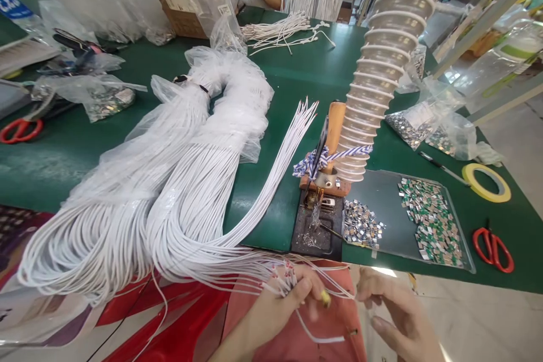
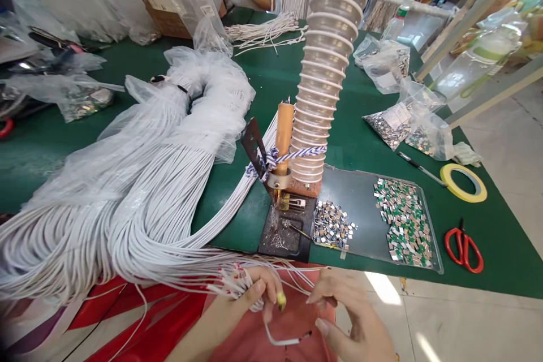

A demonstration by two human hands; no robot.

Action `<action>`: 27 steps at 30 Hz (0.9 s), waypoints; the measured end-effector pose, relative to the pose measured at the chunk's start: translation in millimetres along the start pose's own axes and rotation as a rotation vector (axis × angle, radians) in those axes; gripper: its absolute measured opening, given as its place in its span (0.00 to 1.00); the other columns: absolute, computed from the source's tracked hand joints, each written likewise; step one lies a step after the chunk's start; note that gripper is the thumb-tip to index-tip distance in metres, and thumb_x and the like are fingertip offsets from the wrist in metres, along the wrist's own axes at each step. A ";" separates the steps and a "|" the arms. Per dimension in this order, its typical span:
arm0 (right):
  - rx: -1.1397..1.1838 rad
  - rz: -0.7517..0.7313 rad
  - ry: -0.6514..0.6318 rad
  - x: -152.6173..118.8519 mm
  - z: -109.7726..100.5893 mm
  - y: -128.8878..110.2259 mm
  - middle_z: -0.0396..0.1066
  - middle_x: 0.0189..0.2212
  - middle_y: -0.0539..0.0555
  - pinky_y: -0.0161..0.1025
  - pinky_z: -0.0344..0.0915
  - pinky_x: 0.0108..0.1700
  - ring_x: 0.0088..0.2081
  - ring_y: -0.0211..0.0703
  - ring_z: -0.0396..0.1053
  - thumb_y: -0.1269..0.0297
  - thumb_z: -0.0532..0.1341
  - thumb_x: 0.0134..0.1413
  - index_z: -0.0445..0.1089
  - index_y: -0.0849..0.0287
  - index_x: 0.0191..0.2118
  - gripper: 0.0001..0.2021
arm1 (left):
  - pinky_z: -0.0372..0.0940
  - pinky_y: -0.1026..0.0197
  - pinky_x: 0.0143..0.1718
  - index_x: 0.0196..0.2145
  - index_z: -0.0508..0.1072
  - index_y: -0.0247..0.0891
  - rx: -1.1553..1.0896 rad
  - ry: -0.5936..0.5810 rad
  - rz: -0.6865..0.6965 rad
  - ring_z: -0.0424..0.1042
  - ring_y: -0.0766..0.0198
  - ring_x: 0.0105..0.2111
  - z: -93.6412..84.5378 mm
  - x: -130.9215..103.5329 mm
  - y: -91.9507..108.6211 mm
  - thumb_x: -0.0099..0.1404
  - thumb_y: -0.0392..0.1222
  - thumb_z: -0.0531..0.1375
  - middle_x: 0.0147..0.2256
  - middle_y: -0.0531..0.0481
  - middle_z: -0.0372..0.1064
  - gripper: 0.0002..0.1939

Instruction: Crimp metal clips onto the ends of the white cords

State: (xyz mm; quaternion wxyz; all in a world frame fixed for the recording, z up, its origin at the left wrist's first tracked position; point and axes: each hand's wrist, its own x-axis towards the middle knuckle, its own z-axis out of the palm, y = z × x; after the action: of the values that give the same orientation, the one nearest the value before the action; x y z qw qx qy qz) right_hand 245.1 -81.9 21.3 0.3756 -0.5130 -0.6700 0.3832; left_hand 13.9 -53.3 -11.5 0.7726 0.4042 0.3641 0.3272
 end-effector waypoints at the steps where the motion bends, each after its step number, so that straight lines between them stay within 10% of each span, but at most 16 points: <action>1: -0.066 0.001 -0.034 -0.4 -5.8 -2.8 0.75 0.28 0.53 0.37 0.69 0.27 0.27 0.45 0.70 0.57 0.64 0.59 0.74 0.52 0.37 0.06 | 0.59 0.65 0.24 0.27 0.76 0.34 -0.061 -0.017 -0.037 0.63 0.70 0.17 1.8 -0.1 -2.9 0.64 0.66 0.57 0.26 0.47 0.73 0.29; 8: -0.108 -0.132 -0.107 11.5 27.1 -19.3 0.72 0.27 0.48 0.31 0.69 0.29 0.27 0.39 0.70 0.73 0.61 0.60 0.68 0.51 0.38 0.07 | 0.50 0.66 0.21 0.25 0.74 0.35 -0.242 0.059 -0.163 0.51 0.73 0.15 15.6 2.2 -11.9 0.61 0.71 0.56 0.18 0.55 0.64 0.32; 14: -0.222 -0.166 -0.017 19.9 71.2 -20.9 0.65 0.29 0.52 0.35 0.69 0.31 0.31 0.42 0.67 0.76 0.57 0.58 0.71 0.56 0.36 0.09 | 0.65 0.62 0.40 0.32 0.76 0.37 -0.271 0.188 -0.177 0.71 0.63 0.32 15.3 3.7 -12.6 0.63 0.64 0.60 0.31 0.52 0.72 0.25; 27: -0.343 -0.290 -0.007 21.2 76.9 -20.0 0.63 0.29 0.52 0.40 0.63 0.31 0.30 0.42 0.62 0.76 0.56 0.61 0.72 0.57 0.39 0.09 | 0.63 0.54 0.53 0.34 0.78 0.37 -0.338 0.217 -0.144 0.73 0.54 0.44 11.3 -2.2 -9.2 0.63 0.63 0.61 0.37 0.47 0.76 0.23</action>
State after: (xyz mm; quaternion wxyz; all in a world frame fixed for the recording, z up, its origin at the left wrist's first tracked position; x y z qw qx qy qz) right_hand 164.1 -74.6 9.0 0.3318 -0.4662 -0.7935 0.2074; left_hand 24.0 -63.7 -14.1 0.8070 0.2041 0.4130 0.3694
